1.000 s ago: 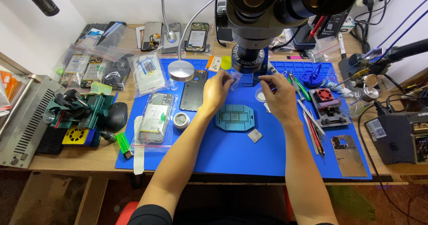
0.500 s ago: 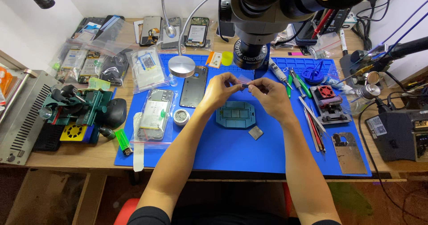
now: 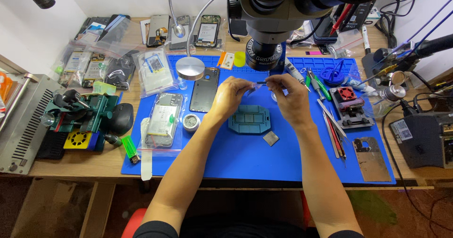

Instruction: The person adjusts the head-mounted camera, then picks up a smartphone and a small tool to work on the device. They place the phone down, handle a small component, and open a plastic bag containing a battery to remove it.

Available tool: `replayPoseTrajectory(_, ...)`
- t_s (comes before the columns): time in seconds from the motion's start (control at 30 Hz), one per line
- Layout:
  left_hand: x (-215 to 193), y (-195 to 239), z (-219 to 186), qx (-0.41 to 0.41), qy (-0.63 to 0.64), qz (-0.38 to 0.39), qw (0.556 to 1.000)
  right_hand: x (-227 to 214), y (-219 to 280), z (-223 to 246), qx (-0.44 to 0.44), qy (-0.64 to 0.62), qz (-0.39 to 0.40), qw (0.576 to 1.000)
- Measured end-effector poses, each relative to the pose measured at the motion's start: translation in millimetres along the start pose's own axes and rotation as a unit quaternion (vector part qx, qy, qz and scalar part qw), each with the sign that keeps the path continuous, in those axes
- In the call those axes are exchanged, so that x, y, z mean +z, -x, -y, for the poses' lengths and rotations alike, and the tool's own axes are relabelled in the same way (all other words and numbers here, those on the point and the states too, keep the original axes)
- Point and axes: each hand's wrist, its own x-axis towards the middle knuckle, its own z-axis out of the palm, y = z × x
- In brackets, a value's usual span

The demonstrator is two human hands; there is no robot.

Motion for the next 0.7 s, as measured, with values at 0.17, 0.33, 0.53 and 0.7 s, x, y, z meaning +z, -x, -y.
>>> replayPoseTrajectory(0.17,-2,0,-7,0.004,0.0,0.025,1.0,2,2,0,-0.051,0.069,0.027,0.996)
replayPoseTrajectory(0.33,-3,2,-18,-0.015,0.004,0.047,0.999,3,2,-8,-0.08,0.108,0.011,0.991)
replayPoseTrajectory(0.53,1,4,-8,-0.077,0.077,0.036,0.993,7,2,-1,-0.078,0.077,0.029,0.994)
replayPoseTrajectory(0.7,0,2,-14,-0.138,0.138,0.044,0.98,7,2,-5,-0.097,0.1,0.034,0.99)
